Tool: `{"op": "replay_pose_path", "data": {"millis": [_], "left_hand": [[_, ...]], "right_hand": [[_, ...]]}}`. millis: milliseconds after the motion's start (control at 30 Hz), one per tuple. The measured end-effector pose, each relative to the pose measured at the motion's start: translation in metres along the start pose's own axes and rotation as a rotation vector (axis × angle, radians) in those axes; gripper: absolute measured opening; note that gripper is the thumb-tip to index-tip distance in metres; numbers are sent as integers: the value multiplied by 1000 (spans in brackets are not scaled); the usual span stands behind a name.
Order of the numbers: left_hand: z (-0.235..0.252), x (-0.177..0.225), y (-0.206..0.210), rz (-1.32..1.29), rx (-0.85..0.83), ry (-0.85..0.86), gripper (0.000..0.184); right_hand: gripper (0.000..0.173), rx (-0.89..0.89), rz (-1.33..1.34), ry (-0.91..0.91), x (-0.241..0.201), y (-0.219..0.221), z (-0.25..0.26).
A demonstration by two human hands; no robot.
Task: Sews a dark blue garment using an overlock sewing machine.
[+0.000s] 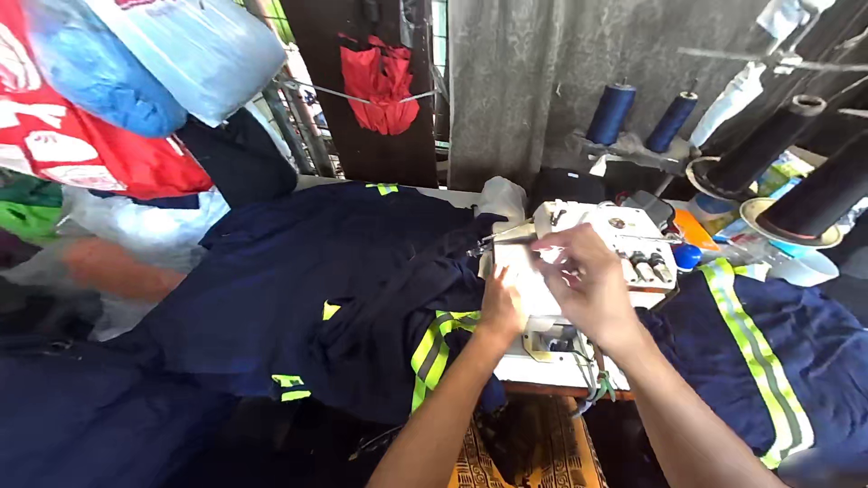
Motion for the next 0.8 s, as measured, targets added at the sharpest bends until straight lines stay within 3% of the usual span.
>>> {"op": "replay_pose_path", "data": {"millis": [67,100,200,267,333,433,533,600,733,800], "left_hand": [[-14,1,-2,41,157,96,22],[-19,3,-4,117,152,107,17],[-24,9,-14,225,-99,-22,23],[-23,6,-21,186,-159,-79,26],[-23,-4,-28,144,-125,-106,28],[-22,-27,-36,32,56,-59,19],[-11,-45,-45,-32,-59,-146,21],[0,-48,-51,11,-91,-195,22],[18,-25,-56,-48,251,-3,29],[25,-3,-49,-189,270,54,31]], "right_hand": [[24,-173,-109,-28,1,36,34],[26,-301,-196,-7,10,59,48],[31,-754,-532,153,52,125,71],[29,-930,-646,224,71,145,76],[30,-1040,-685,242,69,142,84],[27,-1221,-736,234,50,108,87],[30,-1385,-874,227,35,70,68],[29,-1355,-878,114,25,54,64],[21,-771,-772,-60,10,14,108],[19,-630,-888,-11,23,-1,138]]}}
Point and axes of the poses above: each hand's wrist, its own z-axis towards the middle knuckle, its own y-axis out of the palm, x = y × z, the point moved 4 cm from there along z, towards the middle knuckle
